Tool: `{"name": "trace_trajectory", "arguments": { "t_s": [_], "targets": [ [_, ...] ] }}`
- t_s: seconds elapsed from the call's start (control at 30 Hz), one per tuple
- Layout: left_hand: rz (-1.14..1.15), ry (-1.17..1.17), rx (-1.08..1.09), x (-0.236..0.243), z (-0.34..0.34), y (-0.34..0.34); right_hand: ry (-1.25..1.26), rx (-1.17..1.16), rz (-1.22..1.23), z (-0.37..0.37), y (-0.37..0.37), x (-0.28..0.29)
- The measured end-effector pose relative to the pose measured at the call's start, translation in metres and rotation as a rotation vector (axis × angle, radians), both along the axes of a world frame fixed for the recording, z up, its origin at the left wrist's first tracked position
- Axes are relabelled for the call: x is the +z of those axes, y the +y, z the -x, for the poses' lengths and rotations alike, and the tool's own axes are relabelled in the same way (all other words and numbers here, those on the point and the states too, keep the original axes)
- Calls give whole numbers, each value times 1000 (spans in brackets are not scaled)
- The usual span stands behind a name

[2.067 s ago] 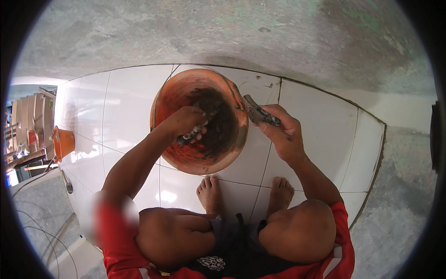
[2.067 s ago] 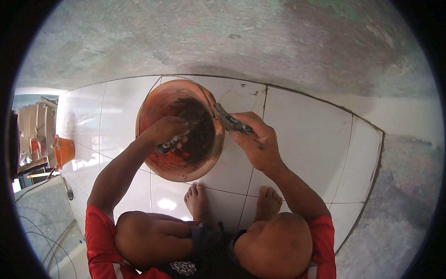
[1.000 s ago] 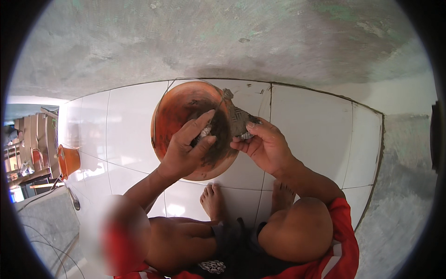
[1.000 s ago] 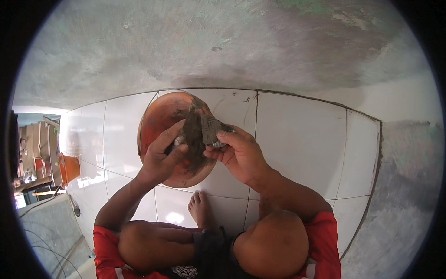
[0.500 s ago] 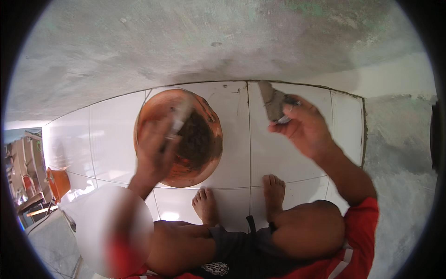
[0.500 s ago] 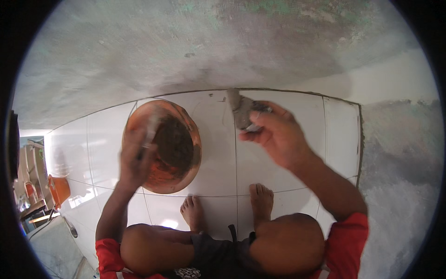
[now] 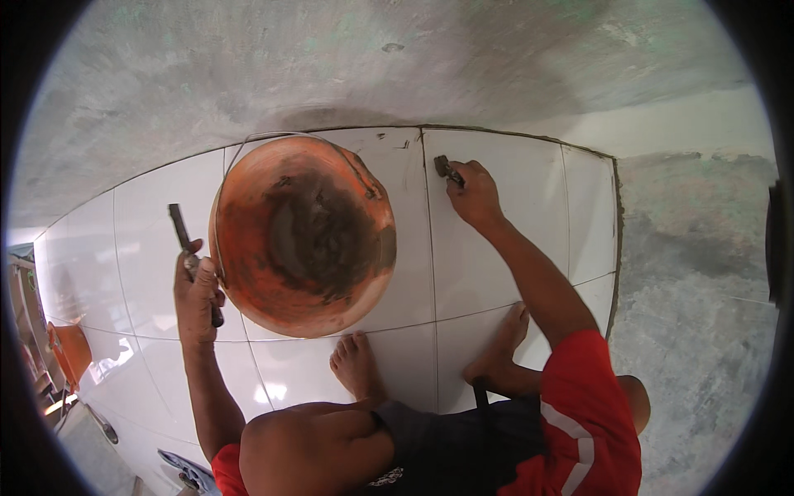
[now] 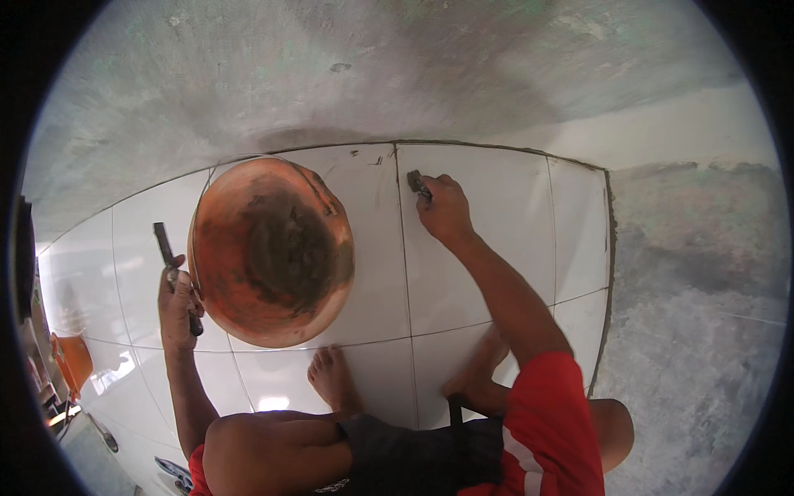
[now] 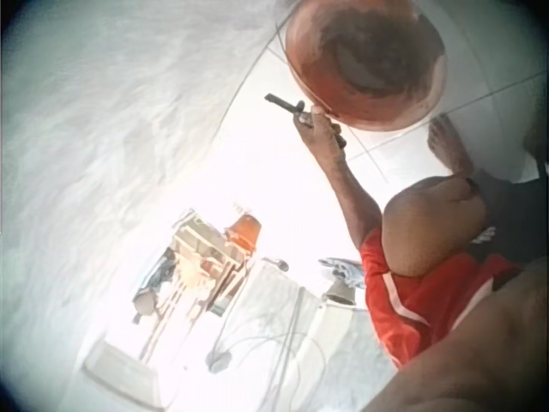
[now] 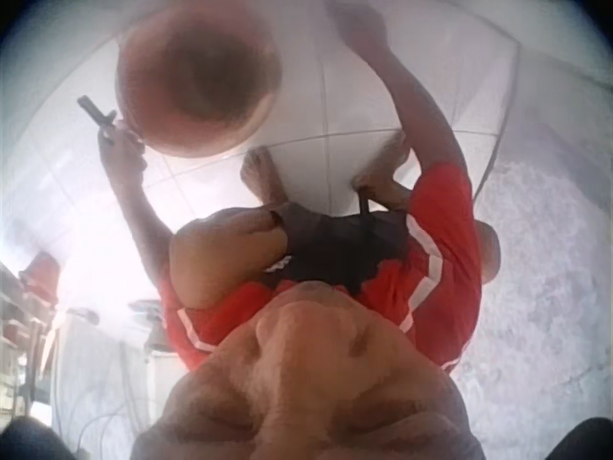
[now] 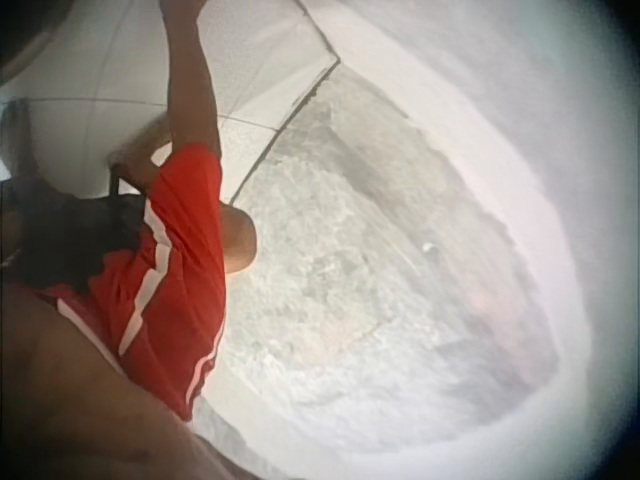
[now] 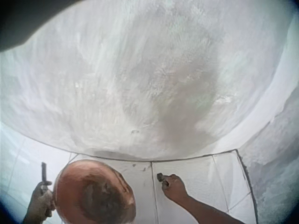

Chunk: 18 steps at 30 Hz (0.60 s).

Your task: The person scoops grout from a bucket using a trowel and applies it to the gaps between white floor tiles. They use a smaller tool to press the grout into the joints and smooth the surface.

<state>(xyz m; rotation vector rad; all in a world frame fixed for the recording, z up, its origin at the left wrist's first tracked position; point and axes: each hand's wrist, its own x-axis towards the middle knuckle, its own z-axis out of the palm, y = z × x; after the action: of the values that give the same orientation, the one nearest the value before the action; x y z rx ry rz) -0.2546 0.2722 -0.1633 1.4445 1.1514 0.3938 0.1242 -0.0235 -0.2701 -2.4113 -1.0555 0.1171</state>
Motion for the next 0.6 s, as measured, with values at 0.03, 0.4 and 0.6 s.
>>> {"name": "trace_trajectory", "arguments": {
  "t_s": [0.03, 0.4, 0.6],
  "targets": [
    [82, -29, -45, -5, 0, -1, -92, 29, 50, 9, 6, -16],
    [398, -320, -93, 6, -28, -18, -95, 51, 1, 6, 14, 4],
    [348, -406, 92, -3, 12, -11, -37, 214, 144, 19, 11, -5]
  ]
}}
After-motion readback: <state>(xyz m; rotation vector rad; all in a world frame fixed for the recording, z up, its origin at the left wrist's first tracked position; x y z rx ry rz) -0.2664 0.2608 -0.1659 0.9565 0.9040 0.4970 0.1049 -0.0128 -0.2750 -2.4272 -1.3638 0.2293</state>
